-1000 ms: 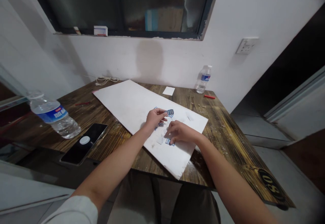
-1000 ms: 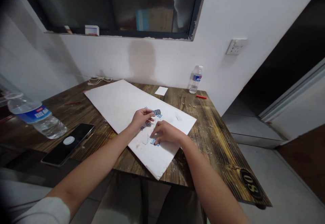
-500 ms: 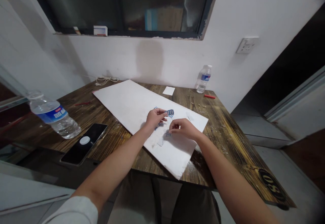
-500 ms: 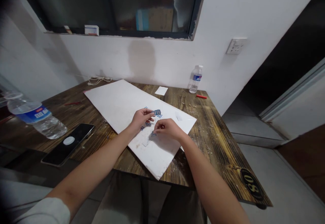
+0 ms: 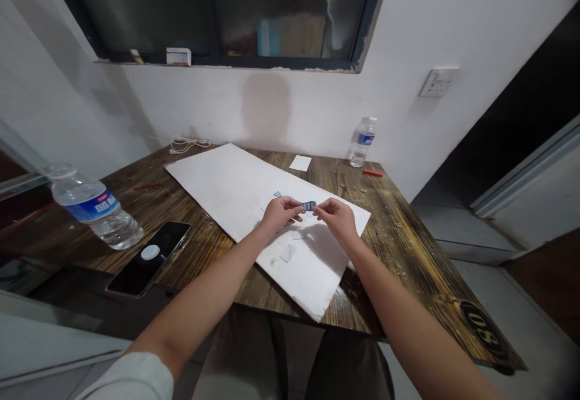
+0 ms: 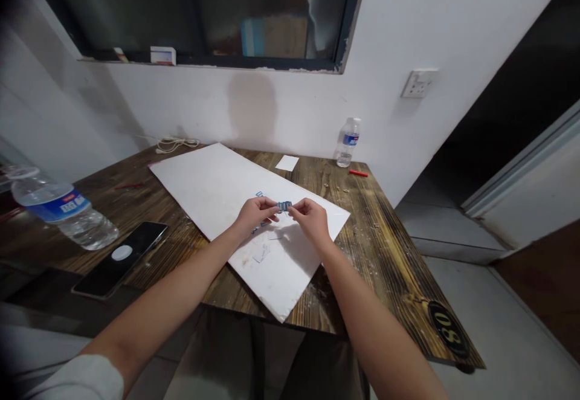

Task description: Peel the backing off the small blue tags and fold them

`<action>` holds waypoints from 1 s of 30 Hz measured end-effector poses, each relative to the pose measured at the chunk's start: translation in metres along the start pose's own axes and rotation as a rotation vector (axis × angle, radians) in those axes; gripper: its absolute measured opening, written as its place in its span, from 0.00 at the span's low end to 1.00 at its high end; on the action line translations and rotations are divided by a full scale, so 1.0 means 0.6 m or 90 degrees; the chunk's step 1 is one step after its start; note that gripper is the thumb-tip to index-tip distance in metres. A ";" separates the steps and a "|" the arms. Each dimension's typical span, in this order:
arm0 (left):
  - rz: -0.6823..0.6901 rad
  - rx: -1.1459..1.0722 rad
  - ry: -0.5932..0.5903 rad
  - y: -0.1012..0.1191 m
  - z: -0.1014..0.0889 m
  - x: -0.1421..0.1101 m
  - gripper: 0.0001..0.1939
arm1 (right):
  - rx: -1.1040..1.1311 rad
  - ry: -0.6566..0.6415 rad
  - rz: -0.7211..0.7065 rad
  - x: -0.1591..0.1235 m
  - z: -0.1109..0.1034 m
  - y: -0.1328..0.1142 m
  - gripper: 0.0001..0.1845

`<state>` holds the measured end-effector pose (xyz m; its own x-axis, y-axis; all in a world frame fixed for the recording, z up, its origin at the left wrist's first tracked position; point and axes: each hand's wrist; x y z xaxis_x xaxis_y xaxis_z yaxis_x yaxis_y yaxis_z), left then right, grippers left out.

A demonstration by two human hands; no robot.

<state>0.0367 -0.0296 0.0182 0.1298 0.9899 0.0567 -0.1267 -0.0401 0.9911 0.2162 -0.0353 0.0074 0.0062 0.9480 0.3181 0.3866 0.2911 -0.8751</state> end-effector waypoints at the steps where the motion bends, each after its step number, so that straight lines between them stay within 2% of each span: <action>1: 0.005 0.002 -0.005 -0.001 -0.001 0.000 0.13 | -0.003 -0.004 -0.002 -0.001 0.001 -0.001 0.17; 5: 0.009 0.017 -0.025 0.000 -0.001 0.000 0.13 | -0.026 -0.004 0.007 -0.003 0.003 0.002 0.18; 9: 0.030 0.034 -0.032 0.009 0.002 -0.004 0.12 | -0.079 0.038 -0.002 0.002 0.001 0.006 0.18; 11: 0.038 0.041 -0.037 0.013 0.003 -0.006 0.12 | -0.059 0.054 -0.010 0.005 0.000 0.006 0.20; 13: 0.043 0.041 -0.043 0.014 0.003 -0.006 0.12 | -0.002 0.025 -0.007 0.007 0.001 0.005 0.23; 16: 0.054 0.040 -0.046 0.010 0.000 0.000 0.12 | 0.067 -0.049 0.015 0.007 0.004 0.003 0.20; 19: 0.061 0.073 0.006 0.003 -0.008 0.008 0.12 | 0.075 -0.032 0.026 0.006 0.004 0.000 0.17; 21: 0.077 0.149 0.081 0.001 -0.017 0.012 0.11 | 0.068 -0.001 0.030 0.006 0.002 -0.002 0.15; 23: 0.108 0.333 0.145 0.003 -0.026 0.010 0.09 | 0.060 0.021 0.038 0.008 -0.001 -0.001 0.14; 24: 0.118 0.447 0.153 0.005 -0.030 0.008 0.09 | 0.055 0.028 0.041 0.009 -0.002 0.000 0.14; 26: 0.135 0.637 0.127 0.013 -0.035 0.000 0.10 | 0.048 0.034 0.041 0.010 -0.002 0.003 0.14; 27: 0.115 0.702 0.111 0.017 -0.036 -0.004 0.10 | 0.045 0.035 0.039 0.011 -0.002 0.005 0.14; 30: 0.070 0.765 0.067 0.025 -0.037 -0.012 0.10 | 0.036 0.031 0.029 0.011 0.000 0.009 0.14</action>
<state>0.0119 -0.0345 0.0297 0.0883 0.9772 0.1932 0.8695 -0.1702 0.4636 0.2182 -0.0277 0.0048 0.0675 0.9535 0.2938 0.3316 0.2563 -0.9079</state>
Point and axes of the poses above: each hand's wrist, its own x-axis towards the middle knuckle, its own z-axis out of the palm, y = z × x, and after that the axes turned 13 degrees about -x, right-handed
